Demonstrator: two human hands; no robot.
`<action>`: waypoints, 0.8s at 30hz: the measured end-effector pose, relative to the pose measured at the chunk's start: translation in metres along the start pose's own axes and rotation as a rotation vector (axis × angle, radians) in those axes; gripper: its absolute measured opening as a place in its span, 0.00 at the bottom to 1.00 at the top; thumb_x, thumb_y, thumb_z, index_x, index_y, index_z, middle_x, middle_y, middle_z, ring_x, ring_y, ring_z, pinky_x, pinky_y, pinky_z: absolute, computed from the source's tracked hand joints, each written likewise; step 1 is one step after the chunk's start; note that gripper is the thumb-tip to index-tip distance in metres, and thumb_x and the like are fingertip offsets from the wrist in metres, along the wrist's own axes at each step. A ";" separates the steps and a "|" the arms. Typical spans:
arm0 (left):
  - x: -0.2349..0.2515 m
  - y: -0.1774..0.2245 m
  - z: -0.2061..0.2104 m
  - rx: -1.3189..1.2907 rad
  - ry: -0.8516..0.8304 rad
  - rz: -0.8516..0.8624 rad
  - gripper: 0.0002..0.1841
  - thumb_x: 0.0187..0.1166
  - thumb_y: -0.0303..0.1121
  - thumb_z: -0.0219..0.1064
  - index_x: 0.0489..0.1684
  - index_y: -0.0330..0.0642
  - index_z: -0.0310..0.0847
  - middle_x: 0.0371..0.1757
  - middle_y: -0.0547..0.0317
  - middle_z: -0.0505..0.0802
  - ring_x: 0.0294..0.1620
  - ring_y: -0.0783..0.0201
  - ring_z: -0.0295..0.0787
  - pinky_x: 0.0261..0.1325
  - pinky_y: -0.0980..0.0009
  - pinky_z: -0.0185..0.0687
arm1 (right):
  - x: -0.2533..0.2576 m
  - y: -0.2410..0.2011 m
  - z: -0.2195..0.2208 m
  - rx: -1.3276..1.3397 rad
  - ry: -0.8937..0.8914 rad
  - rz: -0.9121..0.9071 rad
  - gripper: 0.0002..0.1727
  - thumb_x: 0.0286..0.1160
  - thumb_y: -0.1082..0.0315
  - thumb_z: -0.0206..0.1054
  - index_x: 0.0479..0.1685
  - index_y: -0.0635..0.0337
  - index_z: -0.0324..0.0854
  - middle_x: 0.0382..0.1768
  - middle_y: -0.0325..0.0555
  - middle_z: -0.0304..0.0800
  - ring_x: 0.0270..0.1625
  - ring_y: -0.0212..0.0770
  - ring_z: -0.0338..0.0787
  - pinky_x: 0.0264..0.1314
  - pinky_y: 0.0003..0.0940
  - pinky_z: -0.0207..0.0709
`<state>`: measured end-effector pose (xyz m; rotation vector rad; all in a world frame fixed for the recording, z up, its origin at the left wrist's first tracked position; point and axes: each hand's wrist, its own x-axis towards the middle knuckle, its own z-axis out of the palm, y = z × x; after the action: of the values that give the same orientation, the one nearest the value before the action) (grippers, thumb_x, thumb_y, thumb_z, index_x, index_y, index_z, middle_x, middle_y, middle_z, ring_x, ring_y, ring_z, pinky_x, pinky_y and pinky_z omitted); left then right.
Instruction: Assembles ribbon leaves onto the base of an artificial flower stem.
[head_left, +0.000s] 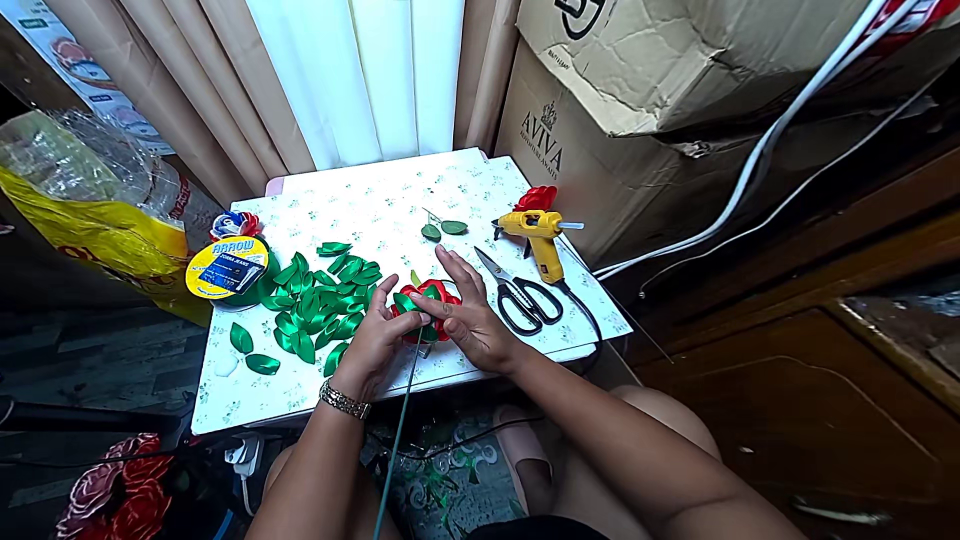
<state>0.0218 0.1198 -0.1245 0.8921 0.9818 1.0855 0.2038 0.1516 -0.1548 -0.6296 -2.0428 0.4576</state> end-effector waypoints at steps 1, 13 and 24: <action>0.000 0.000 0.000 0.001 -0.007 0.003 0.44 0.77 0.20 0.61 0.93 0.50 0.38 0.52 0.52 0.88 0.42 0.68 0.92 0.48 0.71 0.89 | 0.000 0.000 0.000 0.009 -0.002 0.010 0.37 0.91 0.37 0.38 0.65 0.46 0.91 0.89 0.66 0.57 0.94 0.64 0.46 0.92 0.63 0.40; -0.004 0.006 -0.001 -0.015 -0.024 0.032 0.45 0.76 0.21 0.62 0.93 0.50 0.37 0.48 0.54 0.89 0.40 0.70 0.92 0.46 0.75 0.89 | 0.010 -0.006 -0.009 0.061 0.037 -0.047 0.39 0.88 0.32 0.36 0.65 0.43 0.89 0.91 0.64 0.53 0.96 0.59 0.42 0.93 0.61 0.38; 0.000 -0.002 -0.006 0.041 0.011 0.096 0.48 0.72 0.19 0.66 0.93 0.51 0.39 0.55 0.52 0.89 0.45 0.70 0.92 0.49 0.75 0.88 | 0.004 -0.004 0.000 0.120 0.008 0.054 0.38 0.91 0.38 0.38 0.55 0.47 0.95 0.91 0.62 0.55 0.96 0.60 0.42 0.93 0.62 0.36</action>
<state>0.0168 0.1200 -0.1281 0.9761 0.9810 1.1560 0.2011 0.1509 -0.1497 -0.6142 -1.9782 0.6040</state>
